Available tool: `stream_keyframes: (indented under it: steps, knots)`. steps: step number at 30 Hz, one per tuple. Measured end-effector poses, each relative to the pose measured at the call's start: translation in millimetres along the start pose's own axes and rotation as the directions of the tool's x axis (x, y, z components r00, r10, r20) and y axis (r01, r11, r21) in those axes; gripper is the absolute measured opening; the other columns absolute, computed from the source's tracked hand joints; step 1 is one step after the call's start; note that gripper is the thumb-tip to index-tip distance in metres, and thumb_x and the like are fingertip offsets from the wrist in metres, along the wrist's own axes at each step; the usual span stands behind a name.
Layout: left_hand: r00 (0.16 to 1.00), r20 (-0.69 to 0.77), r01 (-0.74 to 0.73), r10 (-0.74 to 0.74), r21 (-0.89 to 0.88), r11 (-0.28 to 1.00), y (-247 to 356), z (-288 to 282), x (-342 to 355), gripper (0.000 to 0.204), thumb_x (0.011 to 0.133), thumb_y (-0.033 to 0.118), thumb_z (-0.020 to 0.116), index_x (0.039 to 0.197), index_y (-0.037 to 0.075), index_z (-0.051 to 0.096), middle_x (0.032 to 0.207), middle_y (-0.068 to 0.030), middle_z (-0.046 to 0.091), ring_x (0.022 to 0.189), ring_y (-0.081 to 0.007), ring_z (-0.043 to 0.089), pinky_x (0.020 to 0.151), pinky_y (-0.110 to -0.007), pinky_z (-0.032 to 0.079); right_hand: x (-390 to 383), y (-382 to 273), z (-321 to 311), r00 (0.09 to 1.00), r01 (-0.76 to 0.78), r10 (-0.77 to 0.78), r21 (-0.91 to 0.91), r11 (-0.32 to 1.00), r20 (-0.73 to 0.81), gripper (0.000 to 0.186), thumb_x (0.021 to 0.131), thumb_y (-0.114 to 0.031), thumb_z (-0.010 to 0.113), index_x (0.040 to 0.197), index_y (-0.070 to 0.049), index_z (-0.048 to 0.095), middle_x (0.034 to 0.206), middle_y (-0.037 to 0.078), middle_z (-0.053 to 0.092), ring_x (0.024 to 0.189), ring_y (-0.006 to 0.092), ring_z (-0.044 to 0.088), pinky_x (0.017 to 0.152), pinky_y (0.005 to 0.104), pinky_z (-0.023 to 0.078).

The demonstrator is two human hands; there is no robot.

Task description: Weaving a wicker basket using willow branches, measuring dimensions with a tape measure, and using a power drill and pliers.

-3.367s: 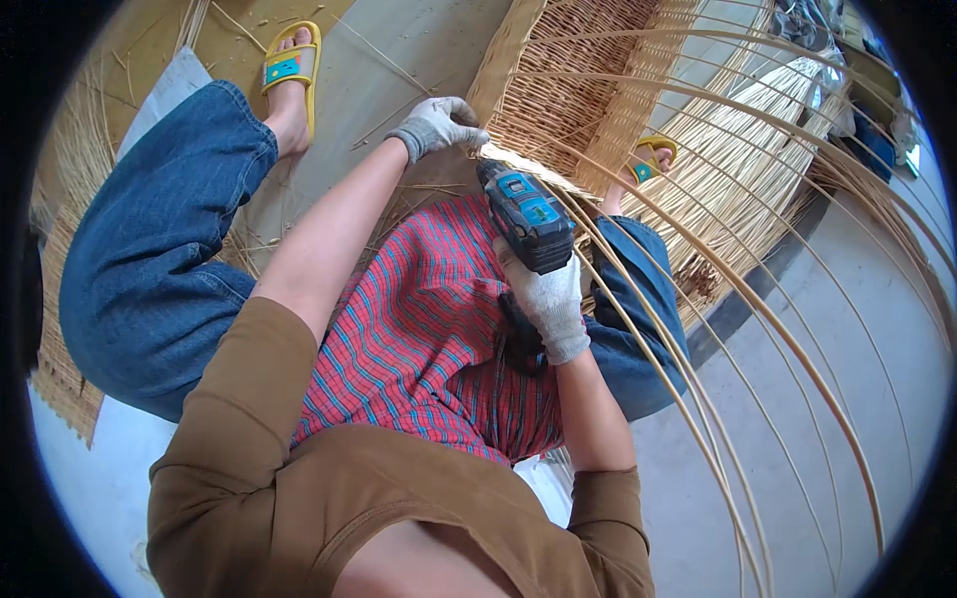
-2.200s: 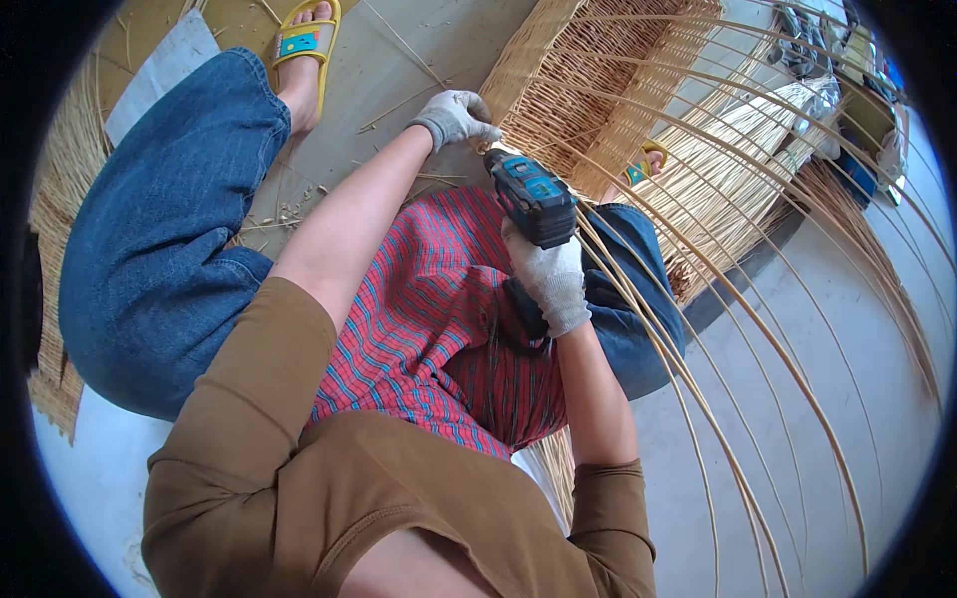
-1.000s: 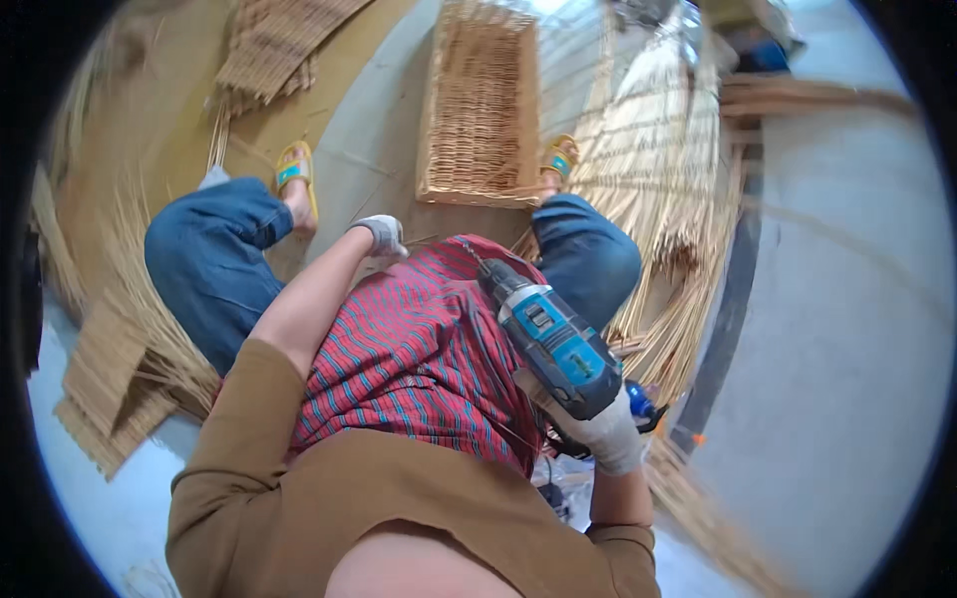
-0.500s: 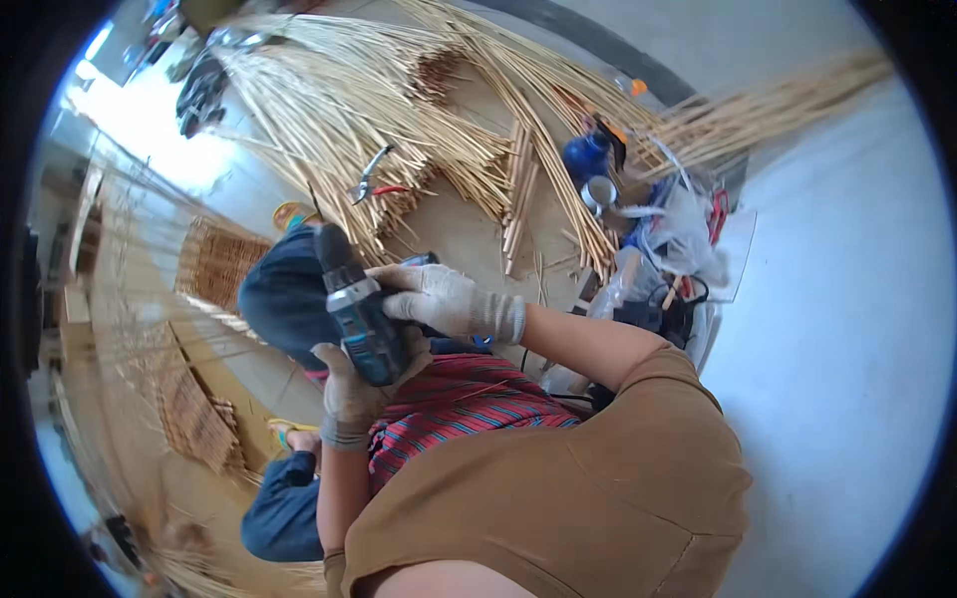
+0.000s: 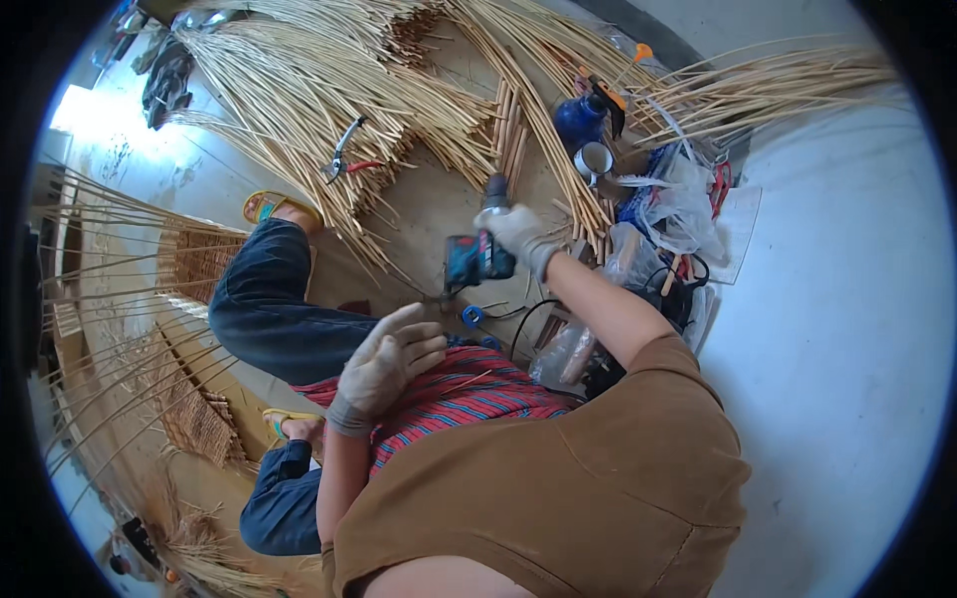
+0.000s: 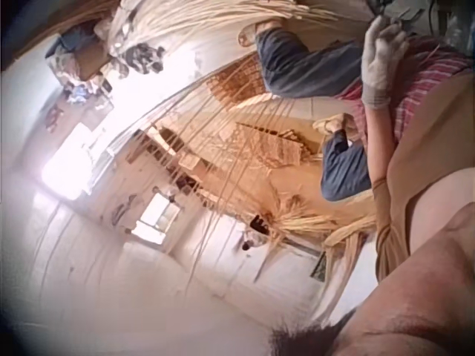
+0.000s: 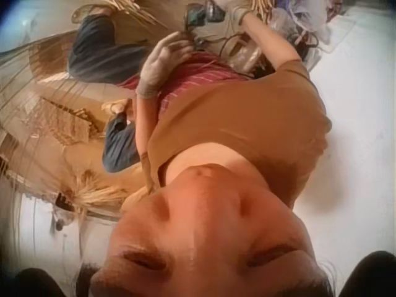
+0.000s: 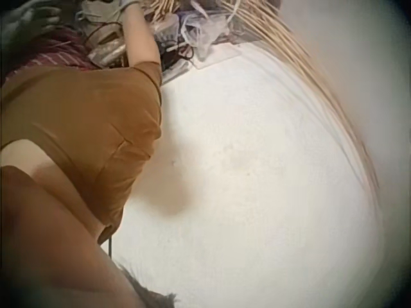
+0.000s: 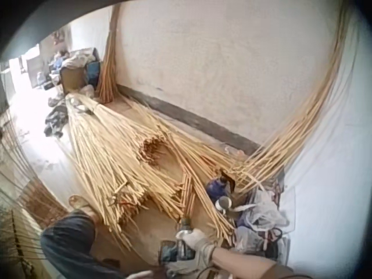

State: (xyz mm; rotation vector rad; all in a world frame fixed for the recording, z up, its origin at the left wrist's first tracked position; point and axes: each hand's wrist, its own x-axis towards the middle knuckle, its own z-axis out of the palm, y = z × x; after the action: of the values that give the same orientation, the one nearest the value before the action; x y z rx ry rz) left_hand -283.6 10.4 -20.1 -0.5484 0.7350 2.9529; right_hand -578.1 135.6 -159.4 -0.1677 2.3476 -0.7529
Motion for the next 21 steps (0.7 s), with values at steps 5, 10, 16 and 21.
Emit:
stream_keyframes:
  steps: [5, 10, 16, 21]
  knots:
    - [0.999, 0.031, -0.017, 0.021, -0.135, 0.991, 5.1, 3.6, 6.7, 0.054, 0.101, 0.022, 0.054, 0.148, 0.005, 0.033, 0.138, -0.0219, 0.047, 0.126, -0.0340, 0.052, 0.108, -0.049, 0.042, 78.1, 73.6, -47.5, 0.979, -0.056, 0.097, 0.221, 0.974, -0.177, 0.044, 0.069, -0.036, 0.081, 0.093, -0.001, 0.070, 0.080, 0.008, 0.068, 0.069, 0.0200, 0.066, 0.067, 0.0348, 0.052]
    - [1.000, 0.015, 0.021, -0.020, -0.064, 0.998, 1.8, 2.9, 6.3, 0.054, 0.102, 0.023, 0.052, 0.149, 0.005, 0.031, 0.138, -0.0207, 0.047, 0.125, -0.0331, 0.053, 0.107, -0.049, 0.043, 106.4, 62.0, -59.4, 0.958, -0.118, 0.155, 0.163, 0.980, -0.241, 0.053, 0.067, -0.040, 0.082, 0.097, 0.001, 0.067, 0.088, 0.011, 0.069, 0.076, 0.0222, 0.066, 0.074, 0.0346, 0.052]
    - [0.999, 0.025, 0.048, -0.046, -0.078, 0.996, -4.2, 7.2, 15.4, 0.056, 0.102, 0.024, 0.051, 0.150, 0.005, 0.029, 0.138, -0.0202, 0.047, 0.126, -0.0330, 0.053, 0.107, -0.049, 0.043, 147.3, 75.3, -66.5, 0.934, -0.184, 0.208, 0.107, 0.977, -0.292, 0.060, 0.067, -0.047, 0.081, 0.101, 0.002, 0.070, 0.095, 0.017, 0.071, 0.087, 0.0284, 0.068, 0.082, 0.0362, 0.051]
    - [1.000, -0.014, 0.008, -0.009, -0.085, 0.996, 3.1, 2.3, 16.4, 0.056, 0.102, 0.024, 0.051, 0.150, 0.005, 0.029, 0.137, -0.0199, 0.048, 0.125, -0.0328, 0.053, 0.107, -0.049, 0.043, 142.3, 49.8, -52.9, 0.959, -0.077, 0.079, 0.020, 0.997, -0.273, 0.073, 0.067, -0.059, 0.077, 0.105, 0.002, 0.069, 0.103, 0.019, 0.070, 0.096, 0.0311, 0.068, 0.088, 0.0373, 0.049]
